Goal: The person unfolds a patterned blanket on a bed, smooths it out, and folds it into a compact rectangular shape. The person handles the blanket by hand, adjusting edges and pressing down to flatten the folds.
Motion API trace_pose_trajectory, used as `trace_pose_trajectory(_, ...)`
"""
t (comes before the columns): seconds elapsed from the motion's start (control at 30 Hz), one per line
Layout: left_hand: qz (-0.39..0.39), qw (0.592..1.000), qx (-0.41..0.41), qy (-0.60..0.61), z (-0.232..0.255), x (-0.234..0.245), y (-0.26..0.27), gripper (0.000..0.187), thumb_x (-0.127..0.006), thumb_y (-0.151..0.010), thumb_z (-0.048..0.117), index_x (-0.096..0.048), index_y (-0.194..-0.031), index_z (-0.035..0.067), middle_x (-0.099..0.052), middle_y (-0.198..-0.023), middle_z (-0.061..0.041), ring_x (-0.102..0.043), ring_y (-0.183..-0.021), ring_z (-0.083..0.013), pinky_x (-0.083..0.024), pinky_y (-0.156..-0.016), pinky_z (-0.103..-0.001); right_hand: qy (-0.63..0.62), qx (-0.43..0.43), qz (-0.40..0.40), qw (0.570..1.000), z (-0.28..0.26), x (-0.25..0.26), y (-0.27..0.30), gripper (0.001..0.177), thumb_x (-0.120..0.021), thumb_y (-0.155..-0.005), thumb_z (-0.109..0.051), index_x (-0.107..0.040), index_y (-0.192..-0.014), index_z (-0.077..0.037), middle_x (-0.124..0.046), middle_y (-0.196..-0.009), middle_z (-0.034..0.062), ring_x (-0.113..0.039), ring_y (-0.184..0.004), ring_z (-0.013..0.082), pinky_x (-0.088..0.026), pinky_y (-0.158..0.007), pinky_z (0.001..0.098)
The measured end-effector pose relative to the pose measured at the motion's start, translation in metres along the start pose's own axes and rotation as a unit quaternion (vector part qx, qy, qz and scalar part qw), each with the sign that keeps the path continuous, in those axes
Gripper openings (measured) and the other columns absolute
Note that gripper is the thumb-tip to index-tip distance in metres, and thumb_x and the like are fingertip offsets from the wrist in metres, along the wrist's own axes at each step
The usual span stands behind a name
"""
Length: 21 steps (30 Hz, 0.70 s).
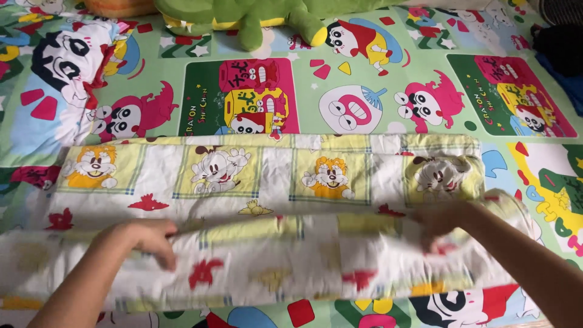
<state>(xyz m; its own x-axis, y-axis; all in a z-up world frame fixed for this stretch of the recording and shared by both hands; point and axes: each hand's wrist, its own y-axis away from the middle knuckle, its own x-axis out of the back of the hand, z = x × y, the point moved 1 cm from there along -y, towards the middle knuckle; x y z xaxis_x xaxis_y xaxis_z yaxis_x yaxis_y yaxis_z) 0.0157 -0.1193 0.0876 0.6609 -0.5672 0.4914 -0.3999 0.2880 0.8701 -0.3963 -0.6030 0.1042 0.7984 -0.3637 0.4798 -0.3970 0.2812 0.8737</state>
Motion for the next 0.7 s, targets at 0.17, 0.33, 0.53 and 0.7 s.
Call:
trace_pose_trajectory(0.17,-0.294,0.912,0.032,0.285,0.01,0.006,0.072,0.042,-0.095,-0.084,0.043,-0.078,-0.095,0.006,-0.047,-0.047,0.0,-0.044,-0.037,-0.0068,-0.042,-0.035,-0.02,-0.222,-0.016,-0.29,0.931,-0.034,0.011,0.079,0.027,-0.089,-0.085,-0.021,-0.078,-0.11,-0.017,-0.078,-0.098,-0.0025,-0.074,-0.073,0.0068,-0.065,-0.053,0.0157)
trace_pose_trajectory(0.33,-0.047,0.955,0.04,0.291,0.009,-0.004,0.056,0.042,-0.075,-0.095,0.044,-0.072,-0.11,0.005,-0.084,-0.096,-0.014,-0.077,-0.068,-0.0214,-0.051,-0.049,-0.023,-0.258,0.019,-0.036,0.965,-0.02,-0.002,0.051,0.047,-0.082,-0.087,-0.025,-0.075,-0.133,-0.025,-0.086,-0.113,-0.0067,-0.075,-0.073,0.0019,-0.06,-0.051,0.0139)
trace_pose_trajectory(0.53,0.27,0.961,-0.004,0.054,0.013,-0.006,-0.021,0.024,-0.069,-0.088,0.052,-0.072,-0.097,0.03,-0.06,-0.118,0.002,-0.062,-0.124,-0.0213,-0.06,-0.098,-0.043,-0.143,0.015,0.33,0.933,0.044,-0.019,-0.043,0.066,-0.095,-0.064,-0.028,-0.067,-0.123,-0.031,-0.077,-0.103,0.0015,-0.077,-0.096,0.0228,-0.063,-0.077,0.0398)
trace_pose_trajectory(0.7,0.347,0.934,-0.07,0.047,0.055,0.04,-0.062,0.049,-0.067,-0.089,0.019,-0.047,-0.133,0.029,-0.033,-0.151,-0.004,-0.072,-0.111,-0.0347,-0.064,-0.089,-0.053,-0.095,0.067,0.408,0.905,0.0,0.036,-0.009,0.113,-0.098,-0.062,-0.032,-0.031,-0.153,-0.033,-0.037,-0.147,0.0173,-0.065,-0.113,0.0492,-0.059,-0.095,0.0567)
